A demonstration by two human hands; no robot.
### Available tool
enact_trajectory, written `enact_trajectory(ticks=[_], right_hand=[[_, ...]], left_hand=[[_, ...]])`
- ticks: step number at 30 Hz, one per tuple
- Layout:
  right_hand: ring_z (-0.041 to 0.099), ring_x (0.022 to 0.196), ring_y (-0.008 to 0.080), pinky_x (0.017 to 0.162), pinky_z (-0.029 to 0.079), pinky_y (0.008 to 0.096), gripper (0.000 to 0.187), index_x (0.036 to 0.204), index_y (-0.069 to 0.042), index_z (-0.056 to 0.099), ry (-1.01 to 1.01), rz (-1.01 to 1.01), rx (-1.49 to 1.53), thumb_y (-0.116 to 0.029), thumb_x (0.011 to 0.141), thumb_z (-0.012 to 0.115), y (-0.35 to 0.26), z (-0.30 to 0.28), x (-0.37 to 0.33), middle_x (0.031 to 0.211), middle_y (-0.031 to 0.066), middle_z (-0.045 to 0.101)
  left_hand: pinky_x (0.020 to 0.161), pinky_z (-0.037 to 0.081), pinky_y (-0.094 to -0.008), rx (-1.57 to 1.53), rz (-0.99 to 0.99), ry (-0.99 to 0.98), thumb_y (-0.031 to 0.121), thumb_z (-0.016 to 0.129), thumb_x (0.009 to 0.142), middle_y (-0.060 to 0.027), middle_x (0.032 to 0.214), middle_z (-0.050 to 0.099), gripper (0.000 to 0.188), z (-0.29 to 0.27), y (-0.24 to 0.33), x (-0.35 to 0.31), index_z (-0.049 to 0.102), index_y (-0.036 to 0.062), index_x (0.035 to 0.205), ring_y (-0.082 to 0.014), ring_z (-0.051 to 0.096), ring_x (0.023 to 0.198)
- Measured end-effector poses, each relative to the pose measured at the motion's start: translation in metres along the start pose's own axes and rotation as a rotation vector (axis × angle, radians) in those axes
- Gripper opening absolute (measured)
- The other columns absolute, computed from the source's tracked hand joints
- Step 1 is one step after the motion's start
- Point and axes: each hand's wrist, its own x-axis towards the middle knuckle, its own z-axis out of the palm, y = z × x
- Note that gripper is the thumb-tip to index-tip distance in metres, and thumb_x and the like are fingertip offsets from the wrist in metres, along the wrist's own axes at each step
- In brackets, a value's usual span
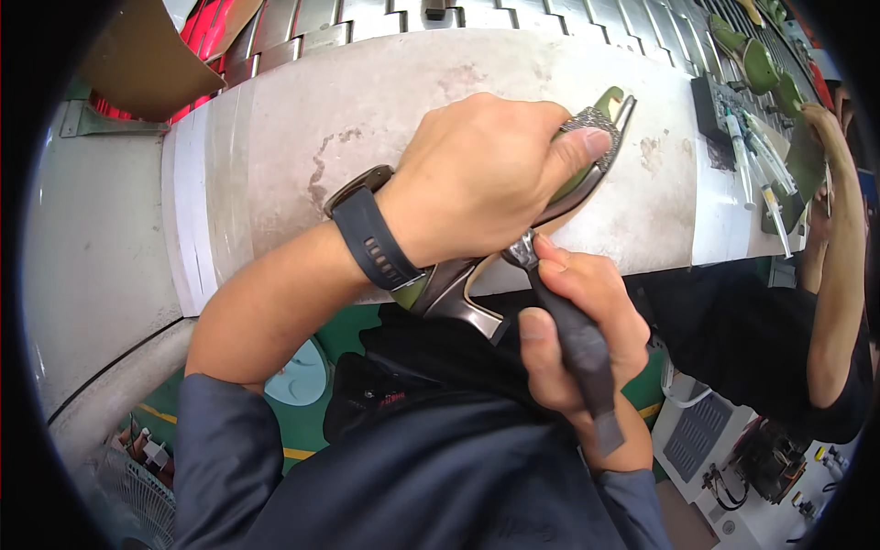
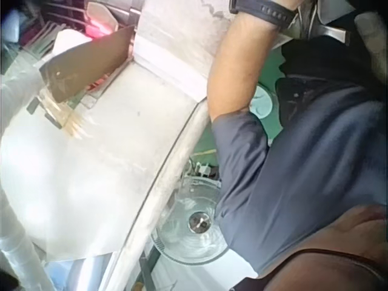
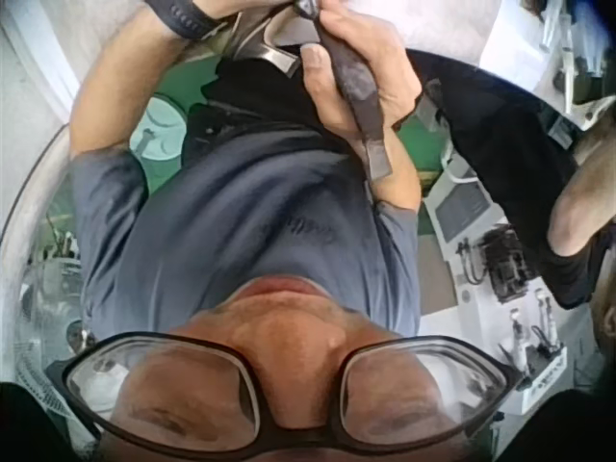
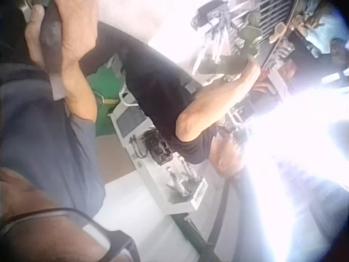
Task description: The person uses a hammer to tap and flatten the edges of a green high-heeled shoe held on a last, then picks up a sole piece and presses it onto the bottom of the shoe.
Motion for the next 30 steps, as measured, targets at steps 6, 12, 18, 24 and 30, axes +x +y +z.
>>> enact_trajectory(ticks=[6,12,18,24,30], right_hand=[[0.076,0.091,0.0322,0.084,0.06,0.0373,0.034,0.109,0.004,0.072,-0.017,0.023,0.158,-0.003,0.077,0.083,-0.006,0.007,0.011,0.105,0.021,0.077],[0.076,0.099,0.0186,0.086,0.059,0.0321,0.029,0.119,0.005,0.071,0.086,0.259,0.215,-0.007,0.093,0.075,-0.004,-0.038,0.024,0.113,0.0175,0.078],[0.071,0.092,0.0105,0.082,0.055,0.0248,0.019,0.113,0.005,0.072,0.153,0.261,0.201,-0.004,0.097,0.069,0.02,-0.059,0.063,0.101,0.0119,0.078],[0.074,0.096,0.0172,0.085,0.058,0.0312,0.021,0.104,0.001,0.075,0.306,0.555,0.392,-0.019,0.098,0.072,0.078,-0.067,0.108,0.101,0.009,0.078],[0.072,0.107,0.0214,0.094,0.058,0.0351,0.02,0.112,-0.002,0.071,0.311,0.673,0.507,-0.019,0.102,0.066,0.1,-0.079,0.072,0.112,0.0128,0.076]], left_hand=[[0.066,0.051,-0.0448,0.055,0.046,-0.048,0.035,0.055,0.109,-0.0169,0.072,0.067,0.037,-0.001,-0.002,0.0,0.072,0.0021,0.108,-0.0397,0.066,0.069],[0.087,0.055,-0.0461,0.086,0.199,-0.03,0.048,0.063,0.102,-0.0273,0.109,0.071,0.068,-0.009,-0.006,-0.012,0.053,-0.0028,0.145,-0.0454,0.069,0.1],[0.085,0.056,-0.0459,0.15,0.163,-0.11,0.035,0.092,0.075,-0.025,0.106,0.07,0.086,-0.004,0.006,-0.003,0.053,-0.0031,0.142,-0.0441,0.07,0.098],[0.088,0.056,-0.0432,0.146,0.132,-0.146,0.031,0.092,0.076,-0.0251,0.109,0.071,0.085,-0.013,0.009,-0.003,0.052,-0.0035,0.142,-0.0415,0.071,0.1],[0.109,0.047,-0.0373,-0.247,0.42,0.188,0.021,0.092,0.076,-0.0173,0.136,0.064,0.089,-0.066,0.068,-0.008,0.048,-0.0005,0.15,-0.0262,0.062,0.128]])
